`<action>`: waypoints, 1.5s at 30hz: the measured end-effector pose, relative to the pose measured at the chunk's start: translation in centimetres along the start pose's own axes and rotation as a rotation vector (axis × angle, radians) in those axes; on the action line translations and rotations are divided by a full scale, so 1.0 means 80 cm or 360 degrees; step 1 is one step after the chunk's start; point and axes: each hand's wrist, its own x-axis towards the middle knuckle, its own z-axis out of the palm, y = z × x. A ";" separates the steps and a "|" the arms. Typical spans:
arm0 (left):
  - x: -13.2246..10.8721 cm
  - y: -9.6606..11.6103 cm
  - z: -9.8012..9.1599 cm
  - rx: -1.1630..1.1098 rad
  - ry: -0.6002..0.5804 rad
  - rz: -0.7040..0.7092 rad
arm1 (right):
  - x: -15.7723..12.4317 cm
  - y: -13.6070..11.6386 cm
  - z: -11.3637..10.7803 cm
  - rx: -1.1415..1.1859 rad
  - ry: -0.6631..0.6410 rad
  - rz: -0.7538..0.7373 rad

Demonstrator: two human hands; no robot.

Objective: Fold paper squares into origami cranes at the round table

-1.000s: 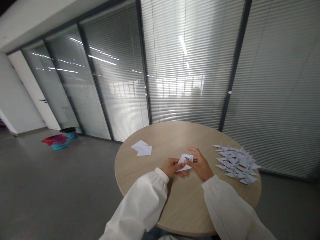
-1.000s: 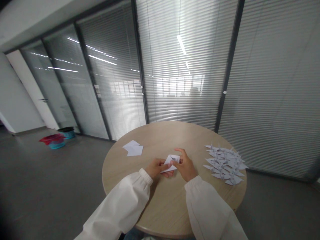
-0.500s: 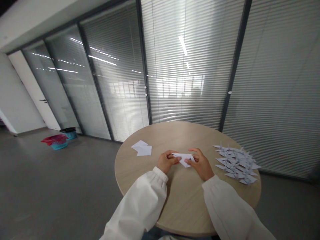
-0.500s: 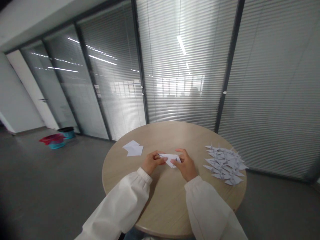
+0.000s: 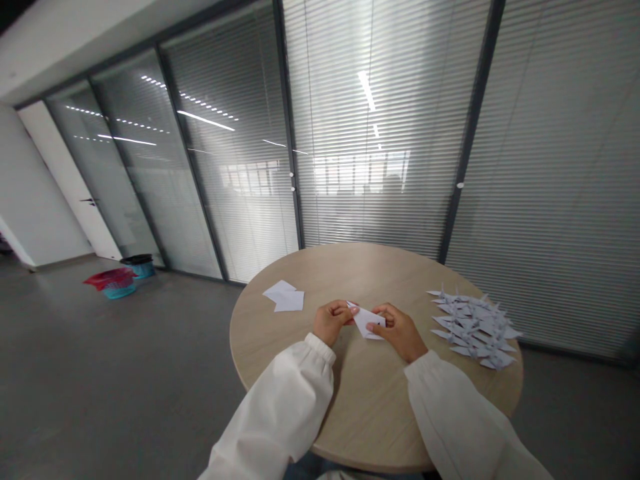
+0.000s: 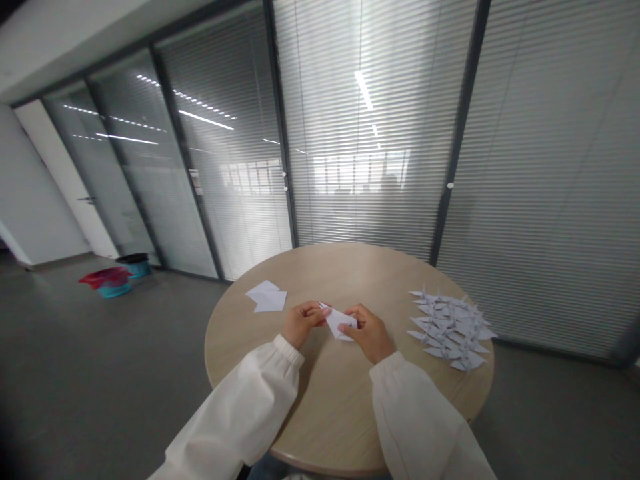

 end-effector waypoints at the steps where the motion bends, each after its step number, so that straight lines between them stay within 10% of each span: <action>1: 0.000 0.000 0.000 -0.0005 0.0005 0.0002 | 0.000 0.000 0.000 -0.0006 -0.0005 -0.0001; 45: -0.006 0.010 0.004 -0.0038 0.0312 0.0104 | -0.004 -0.010 0.002 0.0016 -0.0105 0.0014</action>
